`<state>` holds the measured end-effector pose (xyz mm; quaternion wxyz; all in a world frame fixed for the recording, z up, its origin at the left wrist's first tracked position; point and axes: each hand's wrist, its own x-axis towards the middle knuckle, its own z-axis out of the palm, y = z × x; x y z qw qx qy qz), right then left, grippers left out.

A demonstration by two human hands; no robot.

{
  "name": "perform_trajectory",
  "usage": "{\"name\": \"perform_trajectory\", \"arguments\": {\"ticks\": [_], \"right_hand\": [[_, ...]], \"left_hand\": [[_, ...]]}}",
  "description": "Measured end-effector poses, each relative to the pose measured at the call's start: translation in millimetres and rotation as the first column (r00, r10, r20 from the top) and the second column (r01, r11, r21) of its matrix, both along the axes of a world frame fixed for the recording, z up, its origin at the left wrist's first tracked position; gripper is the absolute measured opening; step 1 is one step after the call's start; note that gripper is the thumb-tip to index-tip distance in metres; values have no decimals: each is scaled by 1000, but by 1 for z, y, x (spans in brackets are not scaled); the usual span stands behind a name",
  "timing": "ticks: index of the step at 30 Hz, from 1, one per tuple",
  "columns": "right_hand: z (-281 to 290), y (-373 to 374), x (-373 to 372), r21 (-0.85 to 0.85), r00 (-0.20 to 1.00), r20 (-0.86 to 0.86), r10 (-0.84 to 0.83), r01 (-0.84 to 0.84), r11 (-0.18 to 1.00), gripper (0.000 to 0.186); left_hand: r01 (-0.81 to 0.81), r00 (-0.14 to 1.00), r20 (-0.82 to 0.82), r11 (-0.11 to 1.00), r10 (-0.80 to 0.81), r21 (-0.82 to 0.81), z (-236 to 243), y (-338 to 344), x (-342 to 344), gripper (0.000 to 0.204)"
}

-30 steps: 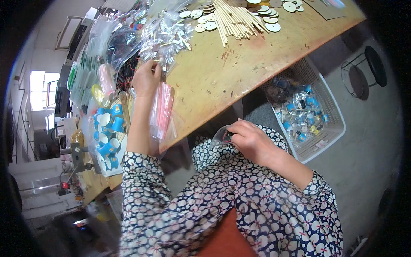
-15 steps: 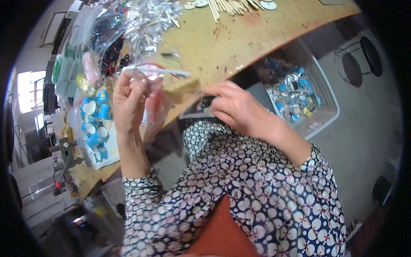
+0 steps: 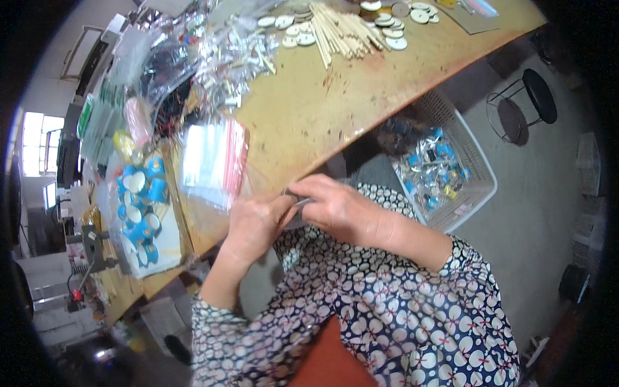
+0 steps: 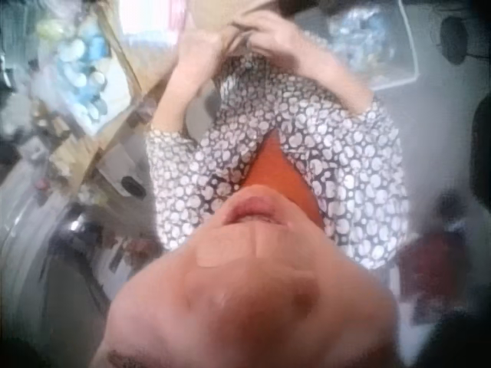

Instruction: The person repeatedly picks up small round wooden discs and thin wooden sticks from a table and places them into small clear plastic bags. The person seals each bag and sets it aside, continuing the process with additional discs and sticks.

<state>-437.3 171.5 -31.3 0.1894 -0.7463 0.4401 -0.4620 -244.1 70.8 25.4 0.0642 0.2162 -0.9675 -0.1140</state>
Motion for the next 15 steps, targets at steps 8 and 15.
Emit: {"name": "perform_trajectory", "arguments": {"ticks": [8, 15], "right_hand": [[-1, 6, -15, 18, 996, -26, -84, 84, 996, 10], [-9, 19, -21, 13, 997, 50, -65, 64, 998, 7]], "left_hand": [[75, 988, -143, 994, -63, 81, 13, 7, -24, 13], [240, 869, 449, 971, -206, -19, -16, 6, -60, 8]]}}
